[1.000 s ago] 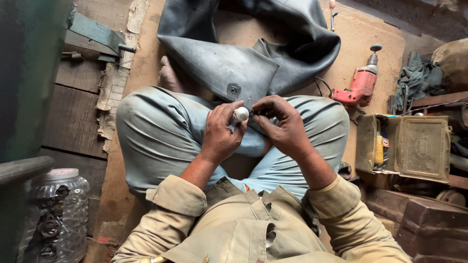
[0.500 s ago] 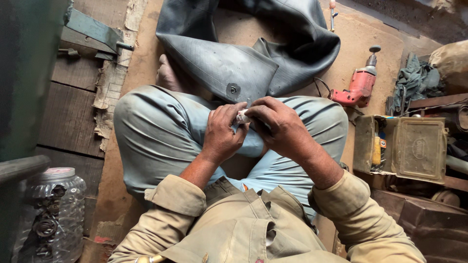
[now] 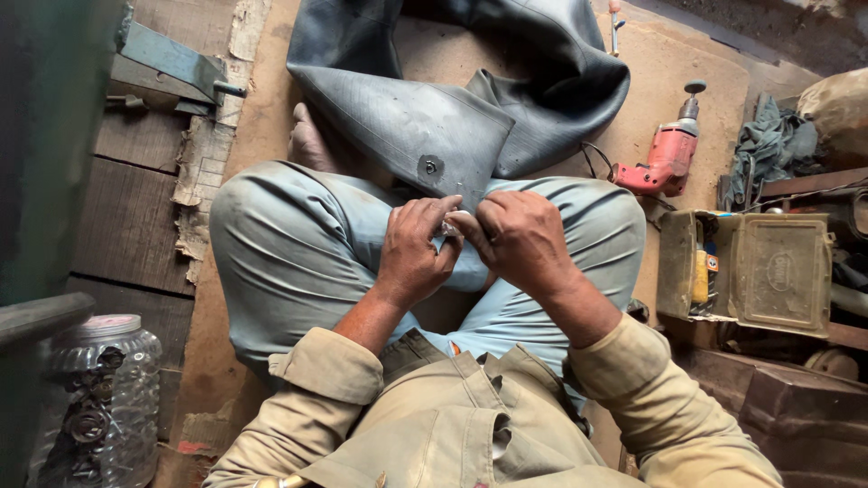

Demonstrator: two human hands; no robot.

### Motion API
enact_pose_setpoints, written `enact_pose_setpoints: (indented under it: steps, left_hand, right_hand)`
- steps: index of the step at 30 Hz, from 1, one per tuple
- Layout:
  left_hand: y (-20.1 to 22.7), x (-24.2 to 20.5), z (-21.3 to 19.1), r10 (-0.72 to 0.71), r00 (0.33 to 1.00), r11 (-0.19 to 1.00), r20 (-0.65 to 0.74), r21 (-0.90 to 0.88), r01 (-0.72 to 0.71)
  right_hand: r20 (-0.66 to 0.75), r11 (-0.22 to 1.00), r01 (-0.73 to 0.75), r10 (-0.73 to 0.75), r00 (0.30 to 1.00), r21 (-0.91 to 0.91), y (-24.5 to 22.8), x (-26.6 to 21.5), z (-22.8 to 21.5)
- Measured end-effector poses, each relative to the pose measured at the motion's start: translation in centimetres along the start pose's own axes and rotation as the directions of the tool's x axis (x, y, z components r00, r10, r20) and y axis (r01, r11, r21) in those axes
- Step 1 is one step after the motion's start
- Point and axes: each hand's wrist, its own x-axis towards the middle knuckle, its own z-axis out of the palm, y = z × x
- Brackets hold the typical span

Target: The person repairs a black tire tube. They use a power drill with a grinding attachment to roughen the surface around a puncture, apply adhesive from a tube, and then press a circular blue patch onto the site.

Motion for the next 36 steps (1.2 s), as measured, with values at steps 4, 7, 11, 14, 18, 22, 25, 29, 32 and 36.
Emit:
enact_pose_setpoints:
  steps: [4, 7, 11, 14, 18, 22, 25, 29, 32, 36]
  left_hand:
    - [0.0, -0.1, -0.1, 0.016, 1.0, 1.0, -0.004, 0.005, -0.016]
    - [0.0, -0.2, -0.1, 0.018, 1.0, 1.0, -0.001, 0.013, -0.018]
    - [-0.2, 0.0, 0.1, 0.003, 0.999, 1.0, 0.035, 0.004, -0.003]
    - [-0.4, -0.2, -0.1, 0.031, 0.999, 0.999, 0.012, 0.008, -0.031]
    - [-0.5, -0.2, 0.3, -0.019, 0.999, 1.0, 0.047, 0.003, 0.019]
    - [-0.5, -0.2, 0.1, -0.017, 0.998, 0.999, 0.064, 0.029, 0.015]
    - [-0.6, -0.6, -0.2, -0.005, 1.0, 0.999, 0.03, 0.04, 0.004]
    - [-1.8, -1.3, -0.3, -0.303, 0.952, 0.925, -0.03, -0.251, 0.286]
    - [-4.0, -0.6, 0.6, -0.619, 0.777, 0.377, 0.118, -0.823, 0.425]
    - [-7.3, 2.4, 2.3, -0.689, 0.582, -0.052, 0.431, -0.831, 0.553]
  right_hand:
    - [-0.099, 0.993, 0.074, -0.065, 0.993, 0.092, -0.3, 0.2, -0.2]
    - [-0.129, 0.99, 0.127, -0.119, 0.984, 0.056, -0.3, 0.2, -0.1]
    - [-0.065, 1.0, 0.022, -0.021, 0.998, 0.019, -0.2, 0.1, 0.4]
    - [-0.056, 0.995, -0.004, 0.01, 0.998, 0.099, -0.5, -0.1, 0.5]
    - [-0.071, 0.997, -0.017, 0.022, 0.997, 0.082, -0.4, -0.6, 0.6]
    - [-0.012, 0.982, -0.094, 0.097, 0.995, 0.163, -0.3, -1.0, 1.8]
    - [0.012, 0.938, -0.147, 0.151, 0.989, 0.314, 0.7, -1.3, 2.1]
    - [0.076, 0.725, -0.362, 0.395, 0.915, 0.586, 4.4, -1.1, 0.3]
    - [0.054, 0.236, -0.201, 0.513, 0.857, 0.951, 7.2, -1.4, -1.7]
    - [0.11, -0.031, -0.108, 0.433, 0.895, 0.994, 8.3, -0.8, -1.5]
